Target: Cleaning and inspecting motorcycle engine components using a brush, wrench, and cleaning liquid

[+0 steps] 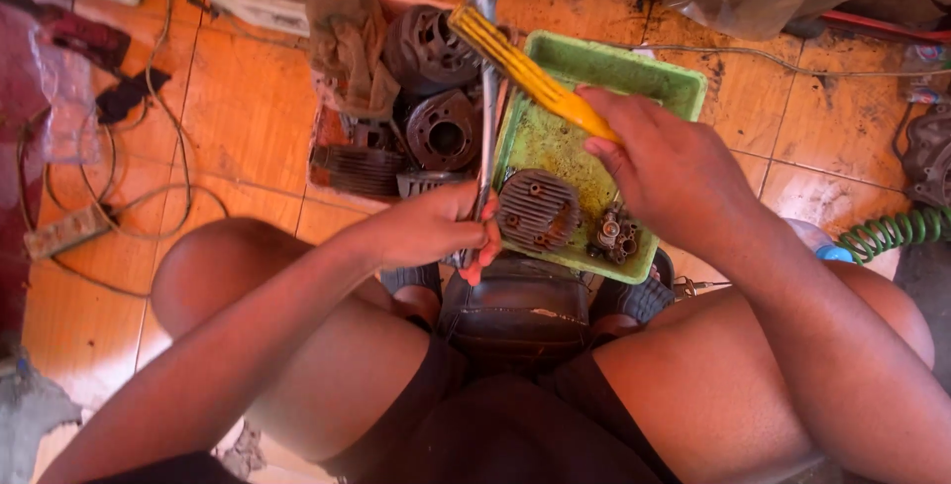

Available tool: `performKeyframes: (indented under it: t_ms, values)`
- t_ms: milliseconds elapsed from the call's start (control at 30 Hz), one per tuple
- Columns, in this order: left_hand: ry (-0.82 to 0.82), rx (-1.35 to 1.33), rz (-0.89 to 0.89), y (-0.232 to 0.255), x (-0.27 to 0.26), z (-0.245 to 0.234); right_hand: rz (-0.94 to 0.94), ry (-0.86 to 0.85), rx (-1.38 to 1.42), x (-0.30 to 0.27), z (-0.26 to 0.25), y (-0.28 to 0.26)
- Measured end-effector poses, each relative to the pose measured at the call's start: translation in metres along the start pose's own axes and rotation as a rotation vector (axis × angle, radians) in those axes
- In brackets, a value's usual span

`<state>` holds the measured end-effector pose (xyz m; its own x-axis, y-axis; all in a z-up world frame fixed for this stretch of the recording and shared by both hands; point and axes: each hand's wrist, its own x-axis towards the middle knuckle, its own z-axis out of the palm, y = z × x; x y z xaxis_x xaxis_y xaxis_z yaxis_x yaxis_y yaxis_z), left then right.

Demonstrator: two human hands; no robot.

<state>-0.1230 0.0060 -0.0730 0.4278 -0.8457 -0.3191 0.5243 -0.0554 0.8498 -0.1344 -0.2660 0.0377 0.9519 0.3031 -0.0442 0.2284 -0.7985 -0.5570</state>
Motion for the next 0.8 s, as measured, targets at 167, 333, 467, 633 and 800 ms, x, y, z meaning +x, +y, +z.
performKeyframes:
  t_ms: [167, 333, 467, 633, 800]
  values:
    - [0.174, 0.619, -0.106, 0.029, 0.009, -0.016, -0.059, -0.004, -0.217, 0.002, 0.025, 0.032]
    - [0.490, 0.548, -0.159, 0.024, 0.020, -0.025, -0.037, 0.022, -0.278, 0.004, 0.045, 0.053]
    - [0.622, 0.623, -0.170, 0.007, 0.013, -0.029, -0.006, -0.063, -0.134, 0.009, 0.061, 0.050]
    - [0.688, 0.880, -0.134, 0.002, 0.014, -0.039, 0.059, -0.050, -0.040, 0.023, 0.078, 0.060]
    - [0.661, 1.025, -0.120, 0.001, 0.008, -0.048, -0.136, 0.079, 0.116, 0.023, 0.103, 0.061]
